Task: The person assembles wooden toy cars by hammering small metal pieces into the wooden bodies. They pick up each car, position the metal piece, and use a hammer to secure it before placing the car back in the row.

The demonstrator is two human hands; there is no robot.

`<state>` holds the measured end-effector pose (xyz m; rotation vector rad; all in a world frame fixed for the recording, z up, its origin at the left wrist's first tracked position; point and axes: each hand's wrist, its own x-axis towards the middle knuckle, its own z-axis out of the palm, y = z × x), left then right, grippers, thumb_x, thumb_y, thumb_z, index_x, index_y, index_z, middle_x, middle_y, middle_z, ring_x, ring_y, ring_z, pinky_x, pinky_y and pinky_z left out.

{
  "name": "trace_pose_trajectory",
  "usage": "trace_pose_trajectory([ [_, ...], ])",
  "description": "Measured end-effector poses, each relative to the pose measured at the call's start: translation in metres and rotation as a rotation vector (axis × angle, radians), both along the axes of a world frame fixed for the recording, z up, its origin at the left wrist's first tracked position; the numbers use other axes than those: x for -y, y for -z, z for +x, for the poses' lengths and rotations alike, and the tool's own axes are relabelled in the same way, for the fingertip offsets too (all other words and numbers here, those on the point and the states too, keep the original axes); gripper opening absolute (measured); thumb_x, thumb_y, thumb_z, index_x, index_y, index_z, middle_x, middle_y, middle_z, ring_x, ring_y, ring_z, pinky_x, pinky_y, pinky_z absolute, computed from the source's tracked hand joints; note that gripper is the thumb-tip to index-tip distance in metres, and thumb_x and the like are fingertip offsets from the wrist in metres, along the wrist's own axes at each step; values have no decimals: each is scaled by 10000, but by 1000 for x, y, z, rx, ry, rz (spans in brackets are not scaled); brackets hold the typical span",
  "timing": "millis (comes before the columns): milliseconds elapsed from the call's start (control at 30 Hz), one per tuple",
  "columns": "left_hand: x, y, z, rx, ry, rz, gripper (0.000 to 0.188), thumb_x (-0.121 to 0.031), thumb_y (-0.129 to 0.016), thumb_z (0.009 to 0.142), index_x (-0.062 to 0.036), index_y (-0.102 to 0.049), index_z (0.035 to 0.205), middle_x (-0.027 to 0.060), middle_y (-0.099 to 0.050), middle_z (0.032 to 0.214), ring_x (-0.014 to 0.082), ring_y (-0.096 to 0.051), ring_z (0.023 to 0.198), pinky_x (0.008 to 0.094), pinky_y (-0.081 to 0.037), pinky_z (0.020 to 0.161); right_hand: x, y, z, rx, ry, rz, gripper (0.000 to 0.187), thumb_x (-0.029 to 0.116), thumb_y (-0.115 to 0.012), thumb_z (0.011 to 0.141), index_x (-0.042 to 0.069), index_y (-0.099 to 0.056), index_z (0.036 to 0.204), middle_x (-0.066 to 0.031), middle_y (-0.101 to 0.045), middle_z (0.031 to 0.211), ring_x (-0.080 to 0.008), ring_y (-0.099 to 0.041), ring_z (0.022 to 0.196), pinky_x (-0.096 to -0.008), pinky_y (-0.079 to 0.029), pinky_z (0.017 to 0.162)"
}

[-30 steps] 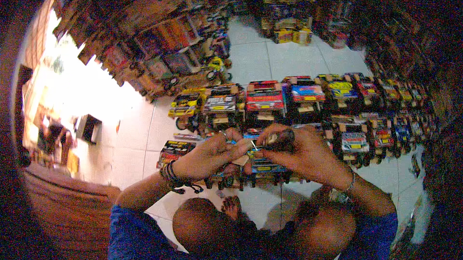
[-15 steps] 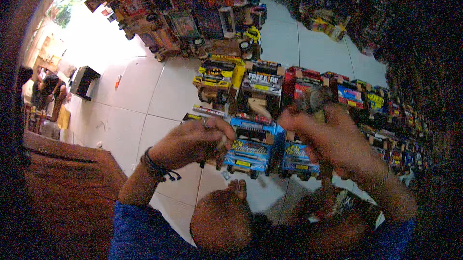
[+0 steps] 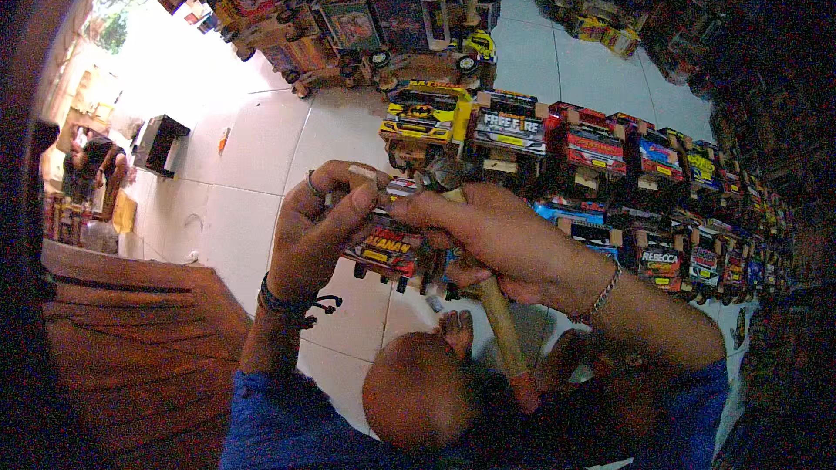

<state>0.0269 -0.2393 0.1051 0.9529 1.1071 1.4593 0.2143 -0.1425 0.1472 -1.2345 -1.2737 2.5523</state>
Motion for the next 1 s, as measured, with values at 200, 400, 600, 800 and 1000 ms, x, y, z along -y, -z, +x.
trace_pose_trajectory([
  [200, 19, 26, -45, -157, -219, -152, 308, -145, -717, 923, -52, -657, 1211, -33, -645, 845, 11, -480, 656, 163, -382, 555, 27, 23, 31, 86, 422, 207, 203, 352, -599, 996, 151, -589, 963, 107, -343, 623, -10, -291, 488, -203, -239, 390],
  [400, 32, 62, -69, -285, -171, -359, 291, -226, -677, 969, -55, -676, 1204, -7, -702, 890, 23, -511, 680, 192, -407, 568, 68, 49, 94, 225, 976, 232, 218, 315, -591, 1002, 138, -568, 1126, 79, -455, 791, -5, -360, 574, -207, -297, 434],
  [600, 26, 82, -66, -217, -196, -345, 289, -274, -669, 977, -37, -694, 1140, -2, -697, 878, 30, -541, 704, 201, -423, 580, 129, 71, 94, -21, 908, 253, 295, 242, -583, 1002, 148, -456, 1251, 12, -475, 721, -92, -421, 567, -331, -459, 623],
  [800, 22, 89, -64, -290, -189, -321, 283, -277, -689, 963, -21, -708, 1082, -8, -681, 867, 36, -504, 685, 201, -400, 576, 150, 77, 87, 68, 413, 416, 497, 308, -563, 1019, 45, -349, 1383, 3, -475, 698, -83, -425, 598, -249, -395, 565],
  [1000, 13, 96, -75, -282, -102, -362, 288, -310, -668, 967, -45, -730, 1064, -22, -666, 847, 49, -470, 669, 211, -399, 597, 119, 67, 84, 126, 292, 500, 557, 104, -573, 987, 35, -326, 1481, 6, -519, 770, -97, -503, 651, -253, -445, 606],
])
